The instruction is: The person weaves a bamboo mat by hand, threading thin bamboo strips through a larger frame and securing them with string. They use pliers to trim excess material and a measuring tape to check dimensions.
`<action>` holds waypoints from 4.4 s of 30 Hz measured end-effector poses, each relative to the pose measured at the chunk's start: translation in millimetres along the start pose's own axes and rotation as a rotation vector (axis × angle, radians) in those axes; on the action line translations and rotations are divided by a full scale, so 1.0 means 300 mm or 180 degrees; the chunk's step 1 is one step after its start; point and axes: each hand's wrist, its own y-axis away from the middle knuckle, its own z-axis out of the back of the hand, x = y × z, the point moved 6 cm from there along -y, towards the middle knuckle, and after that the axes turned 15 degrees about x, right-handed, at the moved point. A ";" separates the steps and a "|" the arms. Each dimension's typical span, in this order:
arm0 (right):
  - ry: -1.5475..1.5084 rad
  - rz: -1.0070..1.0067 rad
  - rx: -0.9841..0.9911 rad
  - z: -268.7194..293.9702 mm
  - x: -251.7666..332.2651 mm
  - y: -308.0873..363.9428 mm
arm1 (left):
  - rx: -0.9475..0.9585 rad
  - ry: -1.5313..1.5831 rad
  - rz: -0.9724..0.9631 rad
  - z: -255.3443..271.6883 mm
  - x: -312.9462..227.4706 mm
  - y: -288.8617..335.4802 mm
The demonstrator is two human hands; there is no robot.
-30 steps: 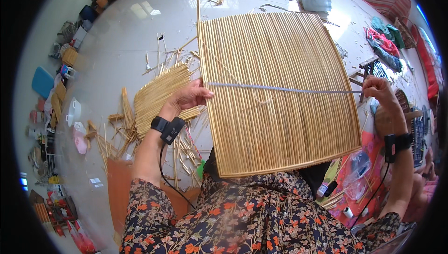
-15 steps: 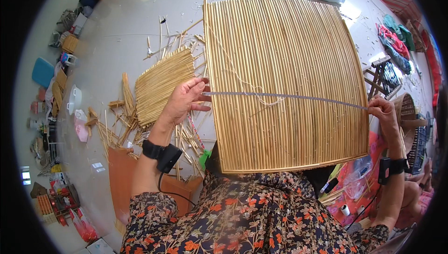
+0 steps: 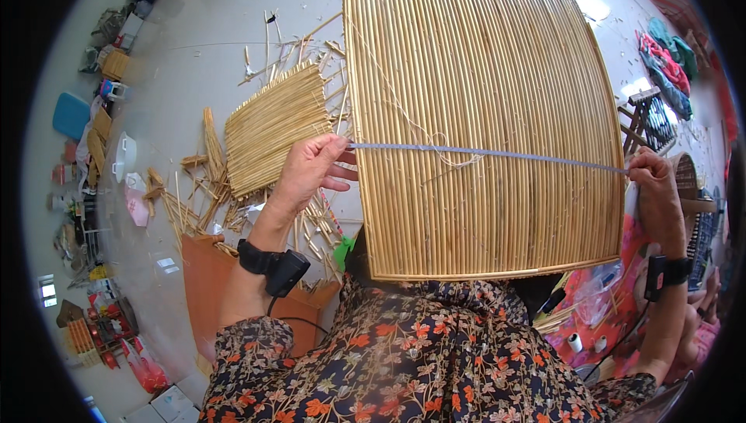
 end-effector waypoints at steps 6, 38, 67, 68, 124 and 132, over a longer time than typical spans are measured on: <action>-0.0092 0.0003 0.0092 0.052 -0.065 0.005 | 0.0038 -0.0305 0.0026 -0.018 0.001 0.006; 0.0001 0.0032 0.0603 0.166 -0.171 -0.071 | -0.0333 -0.0056 0.0333 -0.127 -0.008 0.022; -0.0226 0.0023 0.0730 0.153 -0.213 -0.068 | -0.0363 -0.0064 0.0360 -0.113 -0.006 0.027; -0.0233 0.0024 0.0740 0.153 -0.217 -0.068 | -0.0278 -0.0060 0.0345 -0.083 0.008 0.027; -0.0145 0.0048 0.0386 0.119 -0.239 0.008 | -0.0680 -0.0178 -0.0152 -0.087 -0.004 0.003; 0.0215 -0.0003 0.0395 0.125 -0.213 -0.019 | -0.0835 -0.0169 0.0015 -0.089 -0.006 0.026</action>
